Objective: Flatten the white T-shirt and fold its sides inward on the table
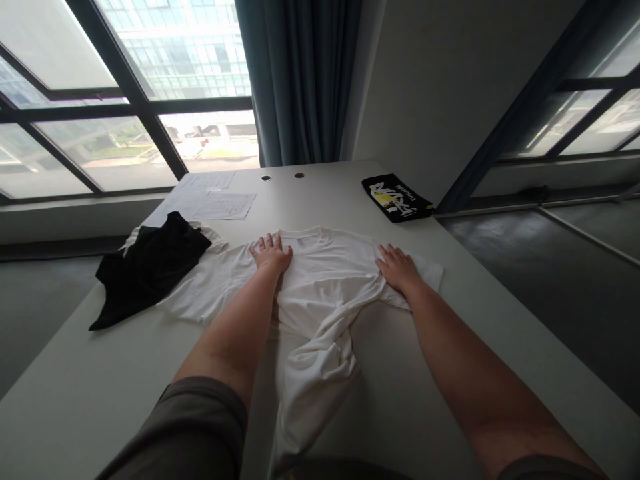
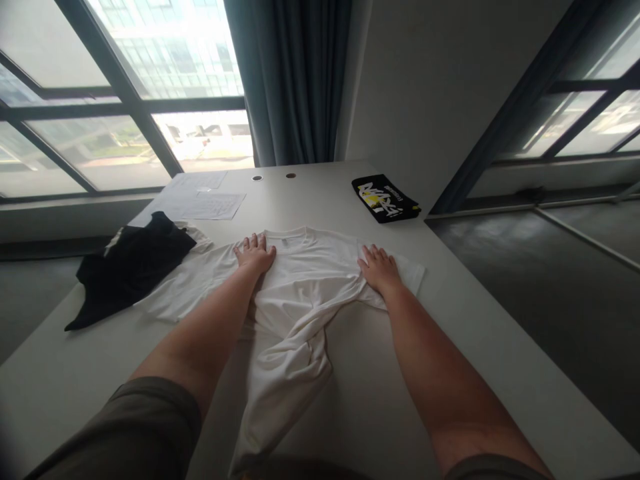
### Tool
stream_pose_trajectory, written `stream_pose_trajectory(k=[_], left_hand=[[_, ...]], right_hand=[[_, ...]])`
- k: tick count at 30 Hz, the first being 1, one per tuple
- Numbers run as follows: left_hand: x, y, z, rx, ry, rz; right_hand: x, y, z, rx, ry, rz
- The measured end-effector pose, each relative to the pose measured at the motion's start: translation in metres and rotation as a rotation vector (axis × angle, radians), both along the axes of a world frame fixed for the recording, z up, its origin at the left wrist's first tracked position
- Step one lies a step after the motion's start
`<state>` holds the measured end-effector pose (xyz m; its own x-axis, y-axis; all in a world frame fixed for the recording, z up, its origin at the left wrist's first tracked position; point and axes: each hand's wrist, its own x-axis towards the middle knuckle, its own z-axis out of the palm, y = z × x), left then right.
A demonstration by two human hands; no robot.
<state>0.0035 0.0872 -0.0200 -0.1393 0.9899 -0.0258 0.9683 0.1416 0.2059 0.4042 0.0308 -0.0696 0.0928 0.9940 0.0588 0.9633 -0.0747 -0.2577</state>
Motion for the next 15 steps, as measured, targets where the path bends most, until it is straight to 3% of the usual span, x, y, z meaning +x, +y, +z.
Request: stream_pose_trajectory(k=[9,15], left_hand=[[-0.008,-0.009,-0.001,0.118,-0.012,-0.054],[-0.016,-0.005,-0.007,0.104,0.003,-0.057]], right_hand=[[0.025,-0.002,0.015,-0.034,-0.075,-0.055],[0.052,-0.004,0.02,-0.126,-0.211,-0.118]])
